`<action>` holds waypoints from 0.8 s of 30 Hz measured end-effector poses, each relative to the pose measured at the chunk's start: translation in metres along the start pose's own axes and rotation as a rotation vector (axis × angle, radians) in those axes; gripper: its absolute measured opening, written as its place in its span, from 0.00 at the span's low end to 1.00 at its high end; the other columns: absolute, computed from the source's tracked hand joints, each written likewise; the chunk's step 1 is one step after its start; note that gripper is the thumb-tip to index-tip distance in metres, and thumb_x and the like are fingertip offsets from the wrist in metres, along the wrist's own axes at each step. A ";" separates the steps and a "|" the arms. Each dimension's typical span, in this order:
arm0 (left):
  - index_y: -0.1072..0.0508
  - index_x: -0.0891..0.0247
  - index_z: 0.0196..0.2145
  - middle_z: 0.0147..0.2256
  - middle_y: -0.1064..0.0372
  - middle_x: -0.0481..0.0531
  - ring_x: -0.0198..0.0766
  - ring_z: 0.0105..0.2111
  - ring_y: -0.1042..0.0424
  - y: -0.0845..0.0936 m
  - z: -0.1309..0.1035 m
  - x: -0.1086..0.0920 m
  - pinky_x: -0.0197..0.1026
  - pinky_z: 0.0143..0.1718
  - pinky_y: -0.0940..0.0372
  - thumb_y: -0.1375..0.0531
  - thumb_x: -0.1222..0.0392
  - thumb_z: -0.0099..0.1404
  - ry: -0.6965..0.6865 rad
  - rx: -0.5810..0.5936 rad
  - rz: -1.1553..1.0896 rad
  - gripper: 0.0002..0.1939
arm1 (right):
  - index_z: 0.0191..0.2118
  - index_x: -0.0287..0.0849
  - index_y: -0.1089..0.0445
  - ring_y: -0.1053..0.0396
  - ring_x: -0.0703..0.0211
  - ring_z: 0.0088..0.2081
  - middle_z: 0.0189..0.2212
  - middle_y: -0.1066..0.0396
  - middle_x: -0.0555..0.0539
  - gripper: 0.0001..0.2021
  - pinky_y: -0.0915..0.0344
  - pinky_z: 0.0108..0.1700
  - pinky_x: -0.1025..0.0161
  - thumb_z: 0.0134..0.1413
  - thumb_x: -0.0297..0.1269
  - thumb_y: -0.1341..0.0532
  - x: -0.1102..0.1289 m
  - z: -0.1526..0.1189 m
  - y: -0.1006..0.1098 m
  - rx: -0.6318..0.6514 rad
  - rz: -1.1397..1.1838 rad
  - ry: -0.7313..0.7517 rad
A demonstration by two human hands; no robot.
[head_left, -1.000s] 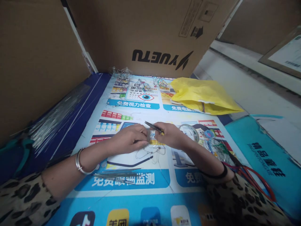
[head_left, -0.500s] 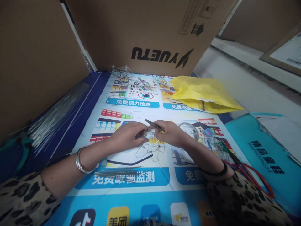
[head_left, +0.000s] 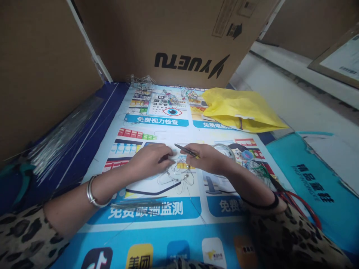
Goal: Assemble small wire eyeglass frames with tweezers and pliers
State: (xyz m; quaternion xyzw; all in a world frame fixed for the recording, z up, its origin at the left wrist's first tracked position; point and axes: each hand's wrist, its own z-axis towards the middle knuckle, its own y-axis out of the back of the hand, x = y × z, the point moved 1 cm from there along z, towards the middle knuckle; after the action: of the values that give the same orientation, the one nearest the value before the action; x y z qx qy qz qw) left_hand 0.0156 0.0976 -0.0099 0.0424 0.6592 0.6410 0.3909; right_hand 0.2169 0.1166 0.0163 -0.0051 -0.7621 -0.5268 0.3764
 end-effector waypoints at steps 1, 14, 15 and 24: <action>0.31 0.63 0.39 0.34 0.31 0.51 0.38 0.33 0.33 0.003 -0.001 0.000 0.36 0.32 0.42 0.45 0.56 0.62 0.000 0.003 0.006 0.11 | 0.40 0.42 0.31 0.34 0.61 0.34 0.34 0.28 0.49 0.13 0.41 0.36 0.66 0.46 0.30 0.45 -0.001 -0.003 0.001 -0.020 -0.018 -0.003; 0.40 0.55 0.55 0.57 0.42 0.51 0.42 0.56 0.42 0.034 -0.028 -0.019 0.44 0.53 0.44 0.47 0.59 0.64 -0.332 0.219 0.078 0.21 | 0.46 0.40 0.34 0.34 0.54 0.41 0.39 0.30 0.43 0.15 0.40 0.43 0.60 0.53 0.38 0.44 -0.004 -0.026 -0.004 -0.245 -0.272 0.009; 0.40 0.54 0.55 0.57 0.42 0.51 0.42 0.56 0.43 0.033 -0.028 -0.020 0.44 0.53 0.44 0.46 0.59 0.64 -0.346 0.244 0.075 0.21 | 0.47 0.39 0.35 0.35 0.53 0.42 0.39 0.30 0.41 0.15 0.41 0.44 0.58 0.55 0.39 0.45 -0.006 -0.022 -0.007 -0.264 -0.329 0.011; 0.39 0.55 0.55 0.56 0.40 0.51 0.41 0.56 0.42 0.028 -0.036 -0.015 0.44 0.55 0.46 0.47 0.64 0.63 -0.363 0.239 0.081 0.23 | 0.45 0.38 0.32 0.38 0.48 0.45 0.41 0.31 0.39 0.13 0.44 0.46 0.52 0.57 0.38 0.47 -0.012 -0.008 -0.018 -0.368 -0.522 0.120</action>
State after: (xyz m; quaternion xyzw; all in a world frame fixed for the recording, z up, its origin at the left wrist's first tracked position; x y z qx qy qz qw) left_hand -0.0073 0.0651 0.0171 0.2297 0.6472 0.5553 0.4691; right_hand 0.2227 0.1065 -0.0036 0.1537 -0.6060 -0.7338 0.2659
